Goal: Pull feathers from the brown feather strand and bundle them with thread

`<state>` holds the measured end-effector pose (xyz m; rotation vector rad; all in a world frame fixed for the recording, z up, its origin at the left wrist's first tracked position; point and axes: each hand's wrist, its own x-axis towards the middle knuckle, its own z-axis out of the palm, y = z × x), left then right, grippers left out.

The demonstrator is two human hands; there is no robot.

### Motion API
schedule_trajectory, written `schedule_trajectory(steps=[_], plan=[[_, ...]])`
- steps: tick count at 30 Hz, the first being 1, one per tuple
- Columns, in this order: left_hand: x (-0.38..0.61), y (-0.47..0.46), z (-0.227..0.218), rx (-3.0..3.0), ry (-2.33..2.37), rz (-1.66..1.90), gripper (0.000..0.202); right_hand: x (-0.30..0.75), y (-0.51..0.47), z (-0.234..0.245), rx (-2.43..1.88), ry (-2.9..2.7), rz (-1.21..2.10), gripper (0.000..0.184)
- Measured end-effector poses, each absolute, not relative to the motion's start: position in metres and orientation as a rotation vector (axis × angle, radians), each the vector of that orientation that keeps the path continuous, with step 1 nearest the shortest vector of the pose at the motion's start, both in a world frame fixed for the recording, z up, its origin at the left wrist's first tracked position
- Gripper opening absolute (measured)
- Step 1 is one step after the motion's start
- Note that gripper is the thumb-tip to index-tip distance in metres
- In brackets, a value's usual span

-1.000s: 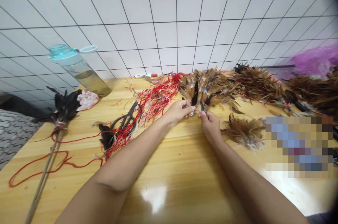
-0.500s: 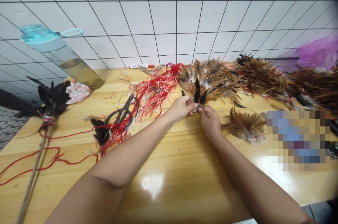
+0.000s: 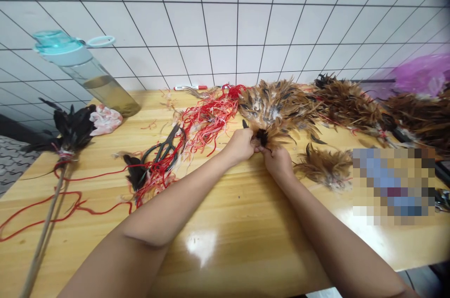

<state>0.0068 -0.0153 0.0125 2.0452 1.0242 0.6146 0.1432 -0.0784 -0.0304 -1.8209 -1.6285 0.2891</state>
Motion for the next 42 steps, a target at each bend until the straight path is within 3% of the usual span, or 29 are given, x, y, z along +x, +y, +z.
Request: schedule_trajectory(steps=[10,17,23,33,42], plan=[[0.014,-0.025,0.012,1.908,1.058,0.714,0.015,0.137,-0.082,-0.013,-2.163,-1.709,0.24,0.027],[0.008,-0.016,0.008,1.256,0.746,0.585,0.02,0.151,-0.076,-0.031,-1.696,-1.491,0.601,0.027],[0.004,-0.014,0.01,1.221,0.789,0.589,0.028,0.155,-0.077,-0.031,-1.436,-1.333,0.87,0.039],[0.01,-0.015,0.01,1.235,0.613,0.66,0.02,0.154,-0.082,-0.018,-1.418,-1.234,0.98,0.046],[0.014,-0.013,0.005,1.256,0.659,0.749,0.028,0.154,-0.08,-0.023,-1.427,-1.224,0.887,0.047]])
